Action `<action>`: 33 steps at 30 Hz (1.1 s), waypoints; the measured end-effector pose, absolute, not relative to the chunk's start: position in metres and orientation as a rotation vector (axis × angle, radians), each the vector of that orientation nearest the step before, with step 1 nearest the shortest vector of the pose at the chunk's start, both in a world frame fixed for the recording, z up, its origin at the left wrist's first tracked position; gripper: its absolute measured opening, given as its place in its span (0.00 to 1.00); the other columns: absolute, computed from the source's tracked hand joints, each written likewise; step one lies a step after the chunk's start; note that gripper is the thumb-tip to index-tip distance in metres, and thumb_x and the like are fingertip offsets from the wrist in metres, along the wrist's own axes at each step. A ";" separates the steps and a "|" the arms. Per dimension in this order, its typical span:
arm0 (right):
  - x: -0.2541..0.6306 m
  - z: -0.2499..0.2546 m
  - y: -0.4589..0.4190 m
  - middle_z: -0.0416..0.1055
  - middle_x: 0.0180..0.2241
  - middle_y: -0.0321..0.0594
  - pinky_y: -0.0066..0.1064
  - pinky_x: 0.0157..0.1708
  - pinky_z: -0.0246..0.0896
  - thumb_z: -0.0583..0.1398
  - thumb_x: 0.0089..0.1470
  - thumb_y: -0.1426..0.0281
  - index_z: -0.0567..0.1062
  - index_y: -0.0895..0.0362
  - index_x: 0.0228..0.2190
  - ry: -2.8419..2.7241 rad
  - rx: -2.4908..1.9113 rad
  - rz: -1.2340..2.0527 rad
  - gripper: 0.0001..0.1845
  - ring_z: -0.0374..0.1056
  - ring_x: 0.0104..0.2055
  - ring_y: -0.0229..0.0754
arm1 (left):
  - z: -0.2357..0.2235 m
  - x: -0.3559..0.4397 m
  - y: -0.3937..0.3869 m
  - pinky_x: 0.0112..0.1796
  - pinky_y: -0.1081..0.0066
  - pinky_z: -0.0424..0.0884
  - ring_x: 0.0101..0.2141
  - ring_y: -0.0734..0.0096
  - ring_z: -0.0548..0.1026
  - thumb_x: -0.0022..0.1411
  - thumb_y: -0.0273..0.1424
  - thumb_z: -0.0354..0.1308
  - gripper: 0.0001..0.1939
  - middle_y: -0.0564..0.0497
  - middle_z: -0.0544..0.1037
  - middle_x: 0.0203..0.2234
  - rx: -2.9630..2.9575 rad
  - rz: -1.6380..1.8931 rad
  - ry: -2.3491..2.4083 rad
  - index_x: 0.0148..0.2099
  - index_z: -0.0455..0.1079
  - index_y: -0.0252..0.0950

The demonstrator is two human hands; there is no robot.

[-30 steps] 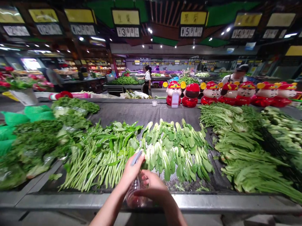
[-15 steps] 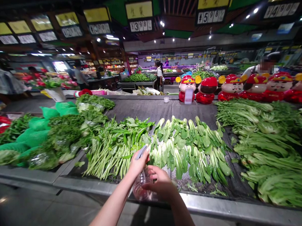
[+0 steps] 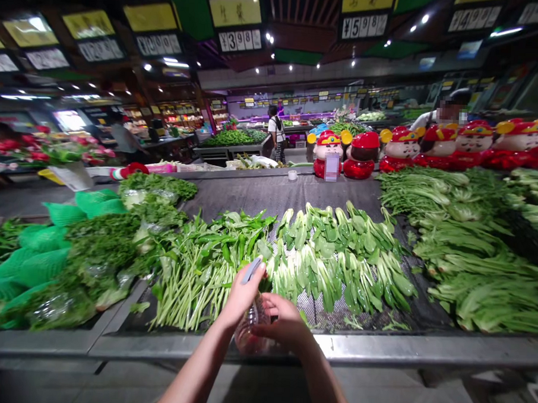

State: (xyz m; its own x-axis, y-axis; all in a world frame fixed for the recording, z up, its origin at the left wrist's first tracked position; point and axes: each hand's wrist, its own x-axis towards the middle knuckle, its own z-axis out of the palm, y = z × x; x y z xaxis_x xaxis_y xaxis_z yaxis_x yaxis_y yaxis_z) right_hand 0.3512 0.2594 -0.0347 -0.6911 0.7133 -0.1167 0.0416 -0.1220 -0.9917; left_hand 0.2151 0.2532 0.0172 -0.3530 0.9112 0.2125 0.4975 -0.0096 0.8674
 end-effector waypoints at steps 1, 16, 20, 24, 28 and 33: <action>0.350 -0.034 0.258 0.69 0.44 0.42 0.36 0.41 0.66 0.70 0.31 0.65 0.66 0.55 0.49 -1.673 -0.800 1.866 0.40 0.66 0.45 0.46 | 0.017 0.213 0.251 0.28 0.72 0.62 0.26 0.70 0.69 0.62 0.44 0.46 0.18 0.53 0.71 0.24 1.460 1.327 1.844 0.30 0.66 0.37; 0.324 -0.038 0.241 0.72 0.40 0.41 0.34 0.35 0.66 0.69 0.28 0.75 0.69 0.56 0.45 -1.601 -0.832 1.785 0.36 0.69 0.40 0.46 | 0.010 0.192 0.246 0.27 0.72 0.62 0.26 0.70 0.69 0.59 0.45 0.50 0.17 0.53 0.72 0.25 1.480 1.296 1.741 0.34 0.69 0.36; 0.325 -0.029 0.238 0.72 0.40 0.41 0.34 0.35 0.66 0.67 0.30 0.76 0.69 0.55 0.45 -1.633 -0.857 1.751 0.34 0.69 0.40 0.45 | 0.012 0.191 0.245 0.27 0.72 0.63 0.26 0.69 0.70 0.59 0.46 0.50 0.18 0.52 0.73 0.26 1.488 1.294 1.698 0.35 0.69 0.35; 0.327 -0.014 0.232 0.72 0.40 0.41 0.33 0.36 0.65 0.68 0.32 0.74 0.70 0.56 0.43 -1.684 -0.888 1.690 0.31 0.69 0.39 0.44 | 0.013 0.192 0.243 0.28 0.73 0.63 0.27 0.70 0.69 0.60 0.45 0.48 0.18 0.53 0.72 0.25 1.497 1.275 1.658 0.33 0.68 0.36; 0.329 -0.005 0.227 0.72 0.38 0.40 0.32 0.35 0.65 0.67 0.34 0.73 0.71 0.57 0.42 -1.713 -0.908 1.646 0.28 0.69 0.37 0.42 | 0.016 0.193 0.241 0.26 0.73 0.62 0.24 0.71 0.68 0.60 0.45 0.49 0.18 0.54 0.70 0.23 1.514 1.250 1.650 0.30 0.66 0.36; 0.326 -0.002 0.222 0.71 0.39 0.41 0.33 0.36 0.66 0.68 0.34 0.71 0.70 0.57 0.44 -1.740 -0.936 1.581 0.30 0.69 0.37 0.42 | 0.016 0.191 0.238 0.25 0.73 0.61 0.23 0.71 0.67 0.59 0.45 0.49 0.18 0.55 0.69 0.21 1.525 1.233 1.667 0.30 0.67 0.36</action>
State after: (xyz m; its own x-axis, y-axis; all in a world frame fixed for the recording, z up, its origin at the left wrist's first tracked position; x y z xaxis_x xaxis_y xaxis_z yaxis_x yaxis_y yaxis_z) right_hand 0.3264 0.2225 -0.0023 -0.5697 0.8214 -0.0259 0.1044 0.0411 -0.9937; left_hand 0.1907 0.2381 0.0165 -0.1957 0.9650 0.1748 0.4495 -0.0701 0.8905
